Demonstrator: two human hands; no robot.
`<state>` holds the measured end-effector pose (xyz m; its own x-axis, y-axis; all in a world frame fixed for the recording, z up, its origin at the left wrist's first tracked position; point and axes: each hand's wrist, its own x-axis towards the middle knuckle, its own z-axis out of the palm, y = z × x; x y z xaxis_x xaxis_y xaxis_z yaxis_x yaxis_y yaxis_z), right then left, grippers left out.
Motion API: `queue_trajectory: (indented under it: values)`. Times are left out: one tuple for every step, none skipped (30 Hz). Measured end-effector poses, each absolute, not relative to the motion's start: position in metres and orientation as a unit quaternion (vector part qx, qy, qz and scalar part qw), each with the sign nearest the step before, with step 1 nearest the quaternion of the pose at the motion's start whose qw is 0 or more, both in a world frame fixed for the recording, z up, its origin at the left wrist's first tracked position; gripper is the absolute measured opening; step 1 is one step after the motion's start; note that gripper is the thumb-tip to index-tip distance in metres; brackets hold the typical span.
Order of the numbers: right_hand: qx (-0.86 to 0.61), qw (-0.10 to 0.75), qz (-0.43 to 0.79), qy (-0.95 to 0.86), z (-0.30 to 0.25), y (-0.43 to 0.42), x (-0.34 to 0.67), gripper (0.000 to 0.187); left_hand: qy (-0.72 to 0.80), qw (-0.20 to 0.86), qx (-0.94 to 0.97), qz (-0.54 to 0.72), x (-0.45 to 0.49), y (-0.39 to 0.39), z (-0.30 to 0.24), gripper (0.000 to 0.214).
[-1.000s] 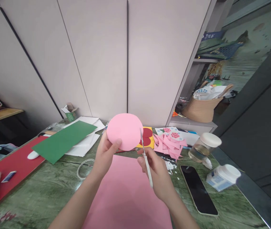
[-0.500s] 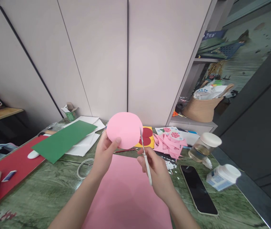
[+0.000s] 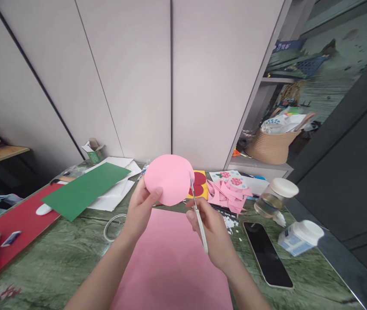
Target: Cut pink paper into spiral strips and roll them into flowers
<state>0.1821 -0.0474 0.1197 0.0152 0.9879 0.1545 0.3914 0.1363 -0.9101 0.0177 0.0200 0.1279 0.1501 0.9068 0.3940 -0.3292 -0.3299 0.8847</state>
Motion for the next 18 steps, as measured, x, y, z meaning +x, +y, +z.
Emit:
queue_trajectory:
  values:
    - [-0.561,0.439,0.341,-0.613,0.1195,-0.0473,0.1818,0.030,0.259,0.517,0.554,0.599,0.0178,0.0201,0.1282,0.026]
    - [-0.560,0.440,0.342,-0.613,0.1193,-0.0472,0.1816,0.030,0.257,0.517,0.553,0.601,0.0180,0.0202,0.1285,0.025]
    - [-0.558,0.443,0.343,-0.612,0.1189,-0.0471,0.1813,0.029,0.257,0.516,0.551,0.603,0.0181,0.0204,0.1287,0.025]
    - [-0.555,0.446,0.345,-0.612,0.1184,-0.0470,0.1811,0.029,0.256,0.515,0.550,0.605,0.0182,0.0205,0.1289,0.026]
    - [-0.552,0.449,0.346,-0.612,0.1178,-0.0469,0.1808,0.028,0.256,0.514,0.550,0.606,0.0182,0.0204,0.1289,0.026]
    - [-0.551,0.451,0.347,-0.610,0.1171,-0.0468,0.1807,0.028,0.257,0.513,0.551,0.606,0.0182,0.0203,0.1290,0.026]
    - [-0.551,0.452,0.348,-0.609,0.1164,-0.0468,0.1805,0.027,0.259,0.513,0.551,0.606,0.0182,0.0202,0.1290,0.026]
    - [-0.552,0.453,0.349,-0.608,0.1158,-0.0467,0.1805,0.027,0.262,0.511,0.551,0.605,0.0181,0.0200,0.1292,0.026]
    - [-0.552,0.452,0.348,-0.607,0.1152,-0.0466,0.1805,0.027,0.265,0.510,0.551,0.605,0.0181,0.0198,0.1294,0.026]
    - [-0.554,0.452,0.347,-0.607,0.1148,-0.0466,0.1806,0.027,0.269,0.508,0.551,0.605,0.0180,0.0198,0.1297,0.026]
    - [-0.555,0.451,0.346,-0.608,0.1146,-0.0465,0.1807,0.027,0.271,0.506,0.551,0.606,0.0180,0.0199,0.1300,0.026]
    - [-0.556,0.450,0.344,-0.609,0.1144,-0.0464,0.1808,0.027,0.273,0.504,0.551,0.607,0.0180,0.0200,0.1302,0.026]
    - [-0.556,0.449,0.342,-0.610,0.1144,-0.0462,0.1810,0.027,0.273,0.503,0.550,0.608,0.0179,0.0203,0.1304,0.027]
    - [-0.557,0.448,0.342,-0.610,0.1144,-0.0460,0.1811,0.026,0.273,0.502,0.550,0.609,0.0178,0.0205,0.1304,0.027]
    - [-0.557,0.447,0.343,-0.610,0.1144,-0.0457,0.1812,0.026,0.275,0.501,0.549,0.610,0.0177,0.0208,0.1304,0.028]
    - [-0.556,0.447,0.344,-0.610,0.1145,-0.0454,0.1812,0.026,0.277,0.501,0.548,0.610,0.0176,0.0210,0.1302,0.029]
    - [-0.556,0.447,0.345,-0.610,0.1146,-0.0451,0.1810,0.026,0.280,0.500,0.546,0.610,0.0174,0.0211,0.1300,0.029]
    - [-0.556,0.447,0.346,-0.610,0.1148,-0.0448,0.1808,0.026,0.283,0.500,0.545,0.610,0.0172,0.0213,0.1298,0.030]
